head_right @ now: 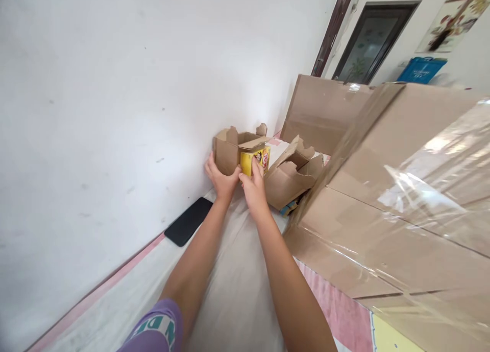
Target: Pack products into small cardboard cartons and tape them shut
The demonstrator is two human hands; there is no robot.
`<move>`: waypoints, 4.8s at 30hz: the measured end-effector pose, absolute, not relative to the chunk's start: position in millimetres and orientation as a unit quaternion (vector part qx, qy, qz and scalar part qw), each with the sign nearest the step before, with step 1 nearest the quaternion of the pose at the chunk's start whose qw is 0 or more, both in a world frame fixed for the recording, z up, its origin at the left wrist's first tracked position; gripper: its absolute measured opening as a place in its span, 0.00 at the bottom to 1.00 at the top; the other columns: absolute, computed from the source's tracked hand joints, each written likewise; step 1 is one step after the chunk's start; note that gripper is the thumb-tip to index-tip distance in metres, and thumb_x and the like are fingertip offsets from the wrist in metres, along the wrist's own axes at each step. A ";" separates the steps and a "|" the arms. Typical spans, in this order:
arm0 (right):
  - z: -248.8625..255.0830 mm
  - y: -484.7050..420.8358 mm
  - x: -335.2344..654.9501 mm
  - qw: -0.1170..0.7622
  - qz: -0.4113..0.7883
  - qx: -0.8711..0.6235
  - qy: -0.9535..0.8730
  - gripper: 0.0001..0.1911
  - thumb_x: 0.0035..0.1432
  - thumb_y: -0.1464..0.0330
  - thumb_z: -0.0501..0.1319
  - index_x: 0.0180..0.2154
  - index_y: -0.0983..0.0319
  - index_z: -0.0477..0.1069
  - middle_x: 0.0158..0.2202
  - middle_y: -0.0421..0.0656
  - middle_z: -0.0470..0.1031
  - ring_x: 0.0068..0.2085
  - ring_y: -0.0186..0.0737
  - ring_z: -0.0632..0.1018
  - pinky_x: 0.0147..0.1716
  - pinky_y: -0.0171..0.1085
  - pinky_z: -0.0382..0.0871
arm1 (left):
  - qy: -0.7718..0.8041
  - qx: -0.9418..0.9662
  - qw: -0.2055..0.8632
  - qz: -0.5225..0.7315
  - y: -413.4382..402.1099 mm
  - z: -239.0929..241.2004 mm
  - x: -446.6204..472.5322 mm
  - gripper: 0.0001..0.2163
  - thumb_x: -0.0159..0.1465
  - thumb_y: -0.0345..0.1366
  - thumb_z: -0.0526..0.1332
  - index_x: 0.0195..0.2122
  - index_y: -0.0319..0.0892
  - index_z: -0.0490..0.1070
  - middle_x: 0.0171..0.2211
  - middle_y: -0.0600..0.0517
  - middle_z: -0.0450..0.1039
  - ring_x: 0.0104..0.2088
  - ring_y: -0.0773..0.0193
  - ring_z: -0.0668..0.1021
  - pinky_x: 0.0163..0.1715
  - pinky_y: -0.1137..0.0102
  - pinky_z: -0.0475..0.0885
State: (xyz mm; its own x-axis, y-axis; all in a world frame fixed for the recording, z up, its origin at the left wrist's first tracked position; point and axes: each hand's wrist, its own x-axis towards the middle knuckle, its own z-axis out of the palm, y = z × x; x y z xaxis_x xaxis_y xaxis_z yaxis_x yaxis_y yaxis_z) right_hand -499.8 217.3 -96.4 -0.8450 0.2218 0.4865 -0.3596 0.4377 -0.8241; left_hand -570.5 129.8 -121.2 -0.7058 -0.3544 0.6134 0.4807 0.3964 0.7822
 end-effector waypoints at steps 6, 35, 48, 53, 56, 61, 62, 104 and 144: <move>-15.9 198.6 -433.0 0.296 0.556 0.140 -0.764 0.34 0.66 0.67 0.53 0.72 0.53 0.54 0.74 0.41 0.49 0.60 0.47 0.72 0.45 0.42 0.80 | -0.643 -0.091 0.518 -0.557 95.3 -50.1 -534.2 0.45 0.56 0.49 0.69 0.70 0.39 0.49 0.65 0.38 0.57 0.68 0.46 0.60 0.69 0.54 0.57; -78.0 190.7 13.1 0.181 0.463 -0.106 -0.861 0.22 0.54 0.58 0.71 0.40 0.60 0.62 0.43 0.45 0.71 0.45 0.47 0.75 0.45 0.46 0.72 | -0.632 -0.236 0.117 -0.728 39.6 -159.1 -148.6 0.50 0.54 0.68 0.63 0.70 0.47 0.45 0.63 0.38 0.59 0.67 0.44 0.65 0.62 0.55 0.69; -3.5 197.9 144.0 0.475 0.576 -0.145 -0.649 0.29 0.57 0.43 0.66 0.52 0.53 0.71 0.46 0.48 0.78 0.47 0.52 0.81 0.42 0.47 0.79 | -0.547 -0.523 -0.260 -0.600 40.8 -182.3 -123.6 0.62 0.52 0.50 0.76 0.74 0.51 0.27 0.66 0.35 0.52 0.68 0.41 0.64 0.64 0.47 0.66; 31.8 224.5 132.1 0.461 0.393 -0.108 -0.788 0.25 0.64 0.53 0.65 0.58 0.54 0.66 0.54 0.48 0.75 0.54 0.50 0.78 0.52 0.47 0.74 | -0.533 -0.533 -0.289 -0.591 39.1 -177.7 -120.6 0.62 0.52 0.45 0.78 0.74 0.54 0.29 0.67 0.36 0.48 0.70 0.39 0.61 0.66 0.46 0.64; 32.3 228.7 115.7 0.283 0.261 -0.092 -0.918 0.24 0.66 0.58 0.63 0.60 0.56 0.65 0.55 0.49 0.74 0.53 0.51 0.78 0.51 0.46 0.73 | -0.529 -0.531 -0.296 -0.592 39.9 -177.0 -119.8 0.63 0.50 0.45 0.79 0.74 0.53 0.30 0.67 0.35 0.48 0.70 0.37 0.60 0.67 0.44 0.63; 20.0 211.8 83.5 0.060 0.095 -0.076 -0.991 0.14 0.64 0.66 0.62 0.52 0.58 0.71 0.48 0.48 0.77 0.48 0.51 0.78 0.45 0.42 0.70 | -0.531 -0.538 -0.295 -0.585 41.6 -176.8 -118.8 0.63 0.48 0.46 0.80 0.74 0.54 0.32 0.66 0.38 0.51 0.70 0.40 0.60 0.68 0.45 0.61; 16.1 208.1 75.6 0.028 0.081 -0.075 -0.994 0.13 0.63 0.68 0.62 0.50 0.59 0.72 0.48 0.48 0.77 0.48 0.51 0.78 0.44 0.42 0.70 | -0.533 -0.537 -0.296 -0.583 41.7 -177.2 -119.1 0.63 0.49 0.46 0.80 0.74 0.55 0.32 0.66 0.38 0.50 0.70 0.41 0.60 0.68 0.46 0.61; -119.4 201.9 159.2 0.473 0.382 -0.231 -0.759 0.25 0.73 0.53 0.49 0.40 0.56 0.82 0.52 0.45 0.79 0.57 0.51 0.73 0.61 0.55 0.61 | -0.535 -0.659 -0.058 -0.526 36.7 -168.6 -118.4 0.36 0.61 0.50 0.71 0.67 0.56 0.58 0.74 0.43 0.33 0.73 0.36 0.53 0.67 0.42 0.60; -113.5 238.6 129.7 0.449 0.543 -0.205 -0.680 0.17 0.60 0.55 0.63 0.48 0.55 0.72 0.59 0.47 0.73 0.63 0.53 0.71 0.65 0.52 0.62 | -0.568 -0.389 -0.265 -0.675 64.7 -136.4 -93.0 0.37 0.53 0.34 0.52 0.67 0.51 0.58 0.68 0.51 0.60 0.64 0.49 0.68 0.59 0.54 0.70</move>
State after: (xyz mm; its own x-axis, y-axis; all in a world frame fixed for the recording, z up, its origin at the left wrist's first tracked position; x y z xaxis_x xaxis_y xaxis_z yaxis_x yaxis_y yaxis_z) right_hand 129.7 238.6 -113.5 -0.5136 0.7651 0.3883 -0.2088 0.3274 -0.9215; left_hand -93.0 64.7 -136.4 -0.5573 0.7996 0.2238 0.0832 -0.2144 0.9732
